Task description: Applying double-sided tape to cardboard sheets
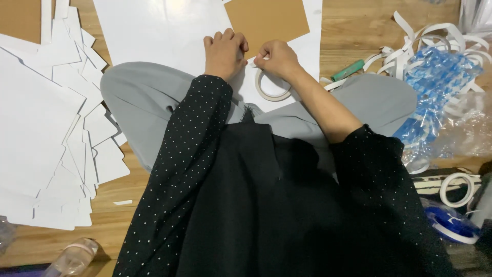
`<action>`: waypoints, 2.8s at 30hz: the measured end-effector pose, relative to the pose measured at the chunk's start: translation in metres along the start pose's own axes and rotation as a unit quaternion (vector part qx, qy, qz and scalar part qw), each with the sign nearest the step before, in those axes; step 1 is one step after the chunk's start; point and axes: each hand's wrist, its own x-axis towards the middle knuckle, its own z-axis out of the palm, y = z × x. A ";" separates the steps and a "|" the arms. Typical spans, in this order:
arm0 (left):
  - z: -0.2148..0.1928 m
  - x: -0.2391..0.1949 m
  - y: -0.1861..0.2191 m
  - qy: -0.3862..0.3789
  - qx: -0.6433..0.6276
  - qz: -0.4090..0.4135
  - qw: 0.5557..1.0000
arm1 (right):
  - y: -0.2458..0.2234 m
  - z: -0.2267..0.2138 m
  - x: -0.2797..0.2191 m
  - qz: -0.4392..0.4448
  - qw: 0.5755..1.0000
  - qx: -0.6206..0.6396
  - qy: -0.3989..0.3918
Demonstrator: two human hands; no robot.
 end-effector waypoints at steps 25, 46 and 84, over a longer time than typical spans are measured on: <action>0.002 -0.003 0.005 -0.010 0.037 0.011 0.999 | 0.011 0.011 0.009 -0.025 0.998 -0.035 0.045; 0.054 0.034 0.014 -0.032 0.190 -0.131 0.972 | 0.022 -0.070 0.008 -0.053 0.966 -0.252 -0.003; 0.052 0.043 0.014 -0.093 0.215 -0.130 0.963 | 0.084 -0.091 0.044 0.074 0.951 -0.300 0.025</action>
